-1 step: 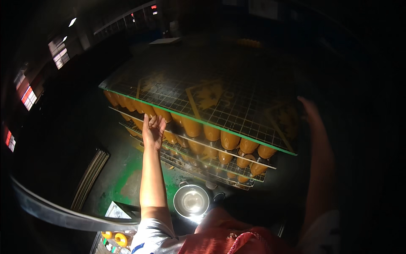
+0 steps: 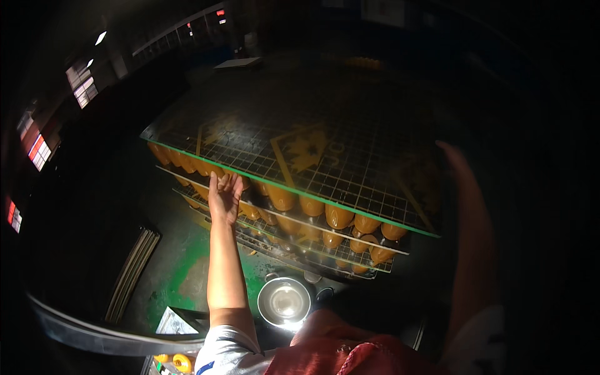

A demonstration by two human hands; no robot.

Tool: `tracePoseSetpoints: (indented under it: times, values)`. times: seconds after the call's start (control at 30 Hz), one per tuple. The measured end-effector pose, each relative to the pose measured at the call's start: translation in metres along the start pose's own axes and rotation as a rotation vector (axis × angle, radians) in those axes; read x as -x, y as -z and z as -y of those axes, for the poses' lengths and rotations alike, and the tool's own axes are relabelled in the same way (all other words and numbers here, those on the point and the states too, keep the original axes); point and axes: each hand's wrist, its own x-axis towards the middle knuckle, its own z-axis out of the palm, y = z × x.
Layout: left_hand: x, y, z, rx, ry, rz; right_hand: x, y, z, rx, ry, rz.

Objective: The person repeatedly picks up orange cylindrical containers from a metal rack and places them into circular slots on a nearby metal tray. The person handles the containers one at a time or in pairs, moving them from the rack to the tray throughout the clip.

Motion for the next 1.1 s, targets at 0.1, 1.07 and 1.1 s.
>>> tracePoseSetpoints:
  times: [0.1, 1.07, 1.1]
  values:
    - [-0.039, -0.004, -0.009, -0.057, 0.094, 0.169, -0.067, -0.013, -0.004, -0.101, 0.06, 0.154]
    - [-0.052, 0.008, -0.032, -0.782, -0.352, -0.132, -0.045, -0.068, 0.021, -0.138, -0.132, -0.12]
    - [-0.052, 0.001, -0.031, -0.801, -0.355, -0.14, -0.041, -0.079, 0.028, -0.126, -0.117, -0.144]
